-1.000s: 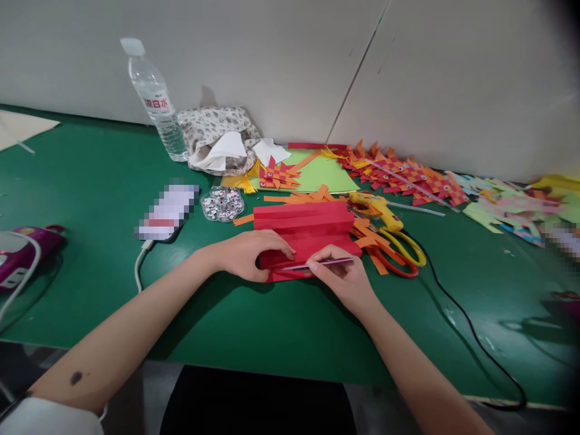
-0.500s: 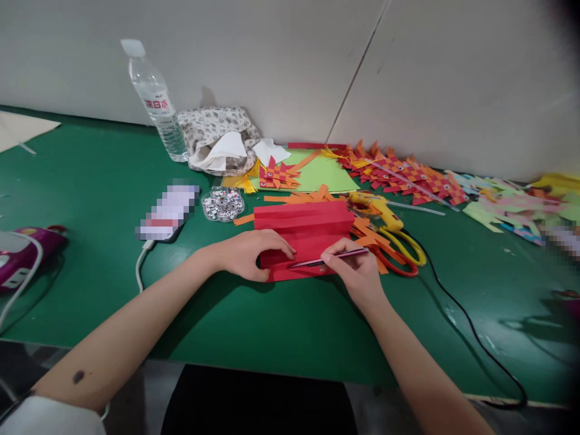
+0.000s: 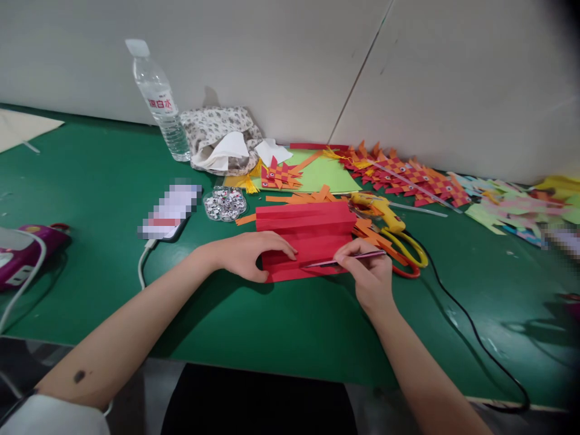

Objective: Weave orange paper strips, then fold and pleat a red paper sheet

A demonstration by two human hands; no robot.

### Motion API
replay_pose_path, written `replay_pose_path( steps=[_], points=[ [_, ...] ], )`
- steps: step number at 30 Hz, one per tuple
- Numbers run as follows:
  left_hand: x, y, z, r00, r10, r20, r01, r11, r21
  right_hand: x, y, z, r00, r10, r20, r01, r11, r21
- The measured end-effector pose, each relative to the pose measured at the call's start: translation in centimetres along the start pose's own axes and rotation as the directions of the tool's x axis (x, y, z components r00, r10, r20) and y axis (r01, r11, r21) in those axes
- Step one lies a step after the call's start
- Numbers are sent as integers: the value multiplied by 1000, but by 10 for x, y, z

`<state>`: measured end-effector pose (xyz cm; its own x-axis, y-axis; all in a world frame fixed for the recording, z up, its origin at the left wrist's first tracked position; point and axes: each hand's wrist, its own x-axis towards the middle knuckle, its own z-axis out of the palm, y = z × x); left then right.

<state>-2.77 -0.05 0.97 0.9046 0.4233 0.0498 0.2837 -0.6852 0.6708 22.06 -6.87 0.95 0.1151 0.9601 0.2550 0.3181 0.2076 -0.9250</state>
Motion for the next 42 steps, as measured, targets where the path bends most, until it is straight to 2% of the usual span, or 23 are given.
replay_pose_path(
  steps=[12,16,18,20,23,28,31,42],
  points=[
    [-1,-3,0,1000,-10,2,10,1000,-28,3,11,-9,993,-92,-71,89,995,-49],
    [-1,-3,0,1000,-5,1,5,999,-32,4,13,-8,994,-53,-94,58,997,59],
    [-1,-2,0,1000,-1,2,1,1000,-31,4,12,-5,998,-8,-62,19,986,164],
    [0,-2,0,1000,3,4,-3,1000,-26,2,10,0,999,38,20,-41,973,225],
    [1,-1,0,1000,7,-3,-7,1000,-19,-2,5,9,983,111,147,-140,969,202],
    [1,-3,1,1000,5,-7,-5,1000,-5,-5,-1,19,954,175,243,-213,967,139],
    [1,-3,2,1000,5,-10,-5,1000,1,-4,-1,21,948,169,269,-207,970,123],
    [-1,0,-1,1000,-15,8,15,1000,3,-5,1,22,958,132,254,-158,984,83]
  ],
)
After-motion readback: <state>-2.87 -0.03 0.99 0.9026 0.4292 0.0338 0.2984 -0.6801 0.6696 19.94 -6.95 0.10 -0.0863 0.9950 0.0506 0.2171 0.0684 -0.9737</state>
